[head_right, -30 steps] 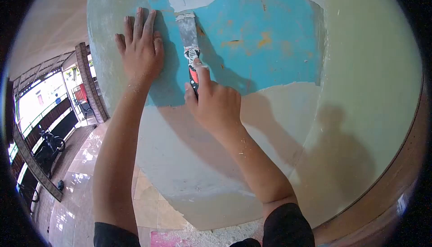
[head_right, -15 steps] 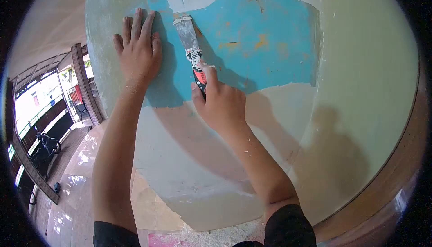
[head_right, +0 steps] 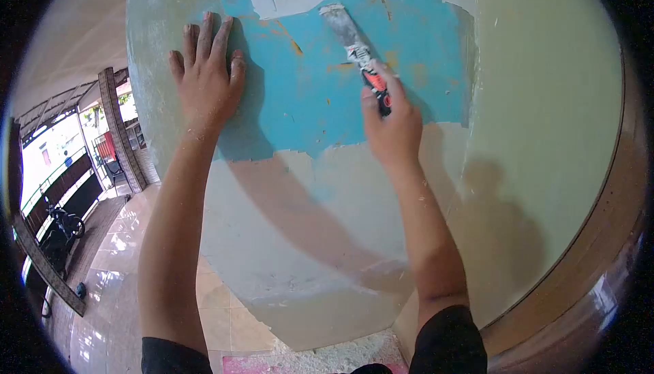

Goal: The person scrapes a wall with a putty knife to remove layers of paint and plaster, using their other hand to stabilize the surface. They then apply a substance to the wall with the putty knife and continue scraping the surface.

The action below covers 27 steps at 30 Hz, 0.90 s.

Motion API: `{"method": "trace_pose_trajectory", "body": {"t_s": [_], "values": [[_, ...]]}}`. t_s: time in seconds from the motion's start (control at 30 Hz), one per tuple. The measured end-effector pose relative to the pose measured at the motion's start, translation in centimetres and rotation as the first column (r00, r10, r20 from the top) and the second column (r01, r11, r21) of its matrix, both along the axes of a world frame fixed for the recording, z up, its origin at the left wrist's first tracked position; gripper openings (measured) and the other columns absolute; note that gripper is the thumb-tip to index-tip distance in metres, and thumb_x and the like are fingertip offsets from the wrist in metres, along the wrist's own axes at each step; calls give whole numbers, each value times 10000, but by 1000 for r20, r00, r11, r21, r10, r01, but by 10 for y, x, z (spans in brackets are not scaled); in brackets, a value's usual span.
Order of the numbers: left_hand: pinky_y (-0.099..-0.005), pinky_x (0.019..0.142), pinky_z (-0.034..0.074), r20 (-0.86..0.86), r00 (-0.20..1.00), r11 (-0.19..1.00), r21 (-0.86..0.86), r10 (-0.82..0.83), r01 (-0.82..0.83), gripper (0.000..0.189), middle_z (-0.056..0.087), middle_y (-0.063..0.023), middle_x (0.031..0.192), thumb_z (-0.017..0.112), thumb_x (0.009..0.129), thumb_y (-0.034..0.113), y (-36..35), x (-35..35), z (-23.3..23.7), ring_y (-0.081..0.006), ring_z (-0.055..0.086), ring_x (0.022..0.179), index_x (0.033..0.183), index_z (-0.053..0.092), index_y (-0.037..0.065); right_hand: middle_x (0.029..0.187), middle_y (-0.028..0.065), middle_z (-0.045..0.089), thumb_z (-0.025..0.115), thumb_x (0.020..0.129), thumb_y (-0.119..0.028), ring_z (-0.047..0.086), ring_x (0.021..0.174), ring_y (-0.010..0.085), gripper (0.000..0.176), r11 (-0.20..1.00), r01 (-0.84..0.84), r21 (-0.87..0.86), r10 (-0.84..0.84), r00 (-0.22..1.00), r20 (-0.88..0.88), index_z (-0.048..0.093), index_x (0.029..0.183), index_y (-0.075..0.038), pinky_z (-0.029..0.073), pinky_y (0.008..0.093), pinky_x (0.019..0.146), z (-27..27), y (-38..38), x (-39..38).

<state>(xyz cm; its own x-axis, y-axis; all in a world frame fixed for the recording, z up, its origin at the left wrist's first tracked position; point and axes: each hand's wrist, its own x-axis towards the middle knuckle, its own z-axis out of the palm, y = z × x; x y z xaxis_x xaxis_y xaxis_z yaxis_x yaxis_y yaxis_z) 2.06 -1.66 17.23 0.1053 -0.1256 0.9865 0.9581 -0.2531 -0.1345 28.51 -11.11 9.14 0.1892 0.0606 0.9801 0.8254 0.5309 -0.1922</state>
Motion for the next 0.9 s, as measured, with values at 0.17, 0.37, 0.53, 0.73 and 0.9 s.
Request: {"method": "trace_pose_trajectory", "body": {"t_s": [0.17,0.37,0.53,0.73,0.9], "values": [[-607,1215,132,-7,1000,999,-38,24,-24,608,287,-14,1657,482,973,399,-5,-1,-3,-314,214,1539,1562,359,316,1198,160,698,592,983,-254,686,1054,336,430,994,83,68,-83,997,-3,581,1398,-140,525,386,906,31,13,49],[-607,1217,126,-5,1000,998,-54,22,-22,618,284,-16,1658,491,966,418,-5,-1,-1,-316,207,1541,1561,360,314,1150,145,718,571,999,-297,710,970,327,410,987,149,-67,-150,989,-15,577,1397,-203,538,388,857,57,-8,64],[-623,1198,143,-17,1000,1000,-16,-11,10,612,320,-33,1642,513,956,421,-2,-2,-3,-317,245,1525,1544,404,291,1070,143,728,572,999,-330,709,936,342,395,979,193,-71,-194,981,3,564,1375,-208,542,413,821,55,-12,68],[-626,1197,148,-9,1000,1000,-27,9,-9,617,318,-27,1643,515,953,425,-2,-2,-3,-313,236,1530,1545,402,298,922,149,724,550,995,-404,703,866,365,394,941,305,-151,-303,952,36,542,1348,-230,537,473,744,95,-14,53],[-606,1221,112,-10,1000,997,-73,29,-29,631,262,-8,1667,498,968,435,-5,-2,-3,-312,190,1546,1570,340,330,944,148,728,527,988,-450,698,886,391,407,908,358,-216,-358,933,41,547,1334,-236,535,494,757,135,-19,45]]}}
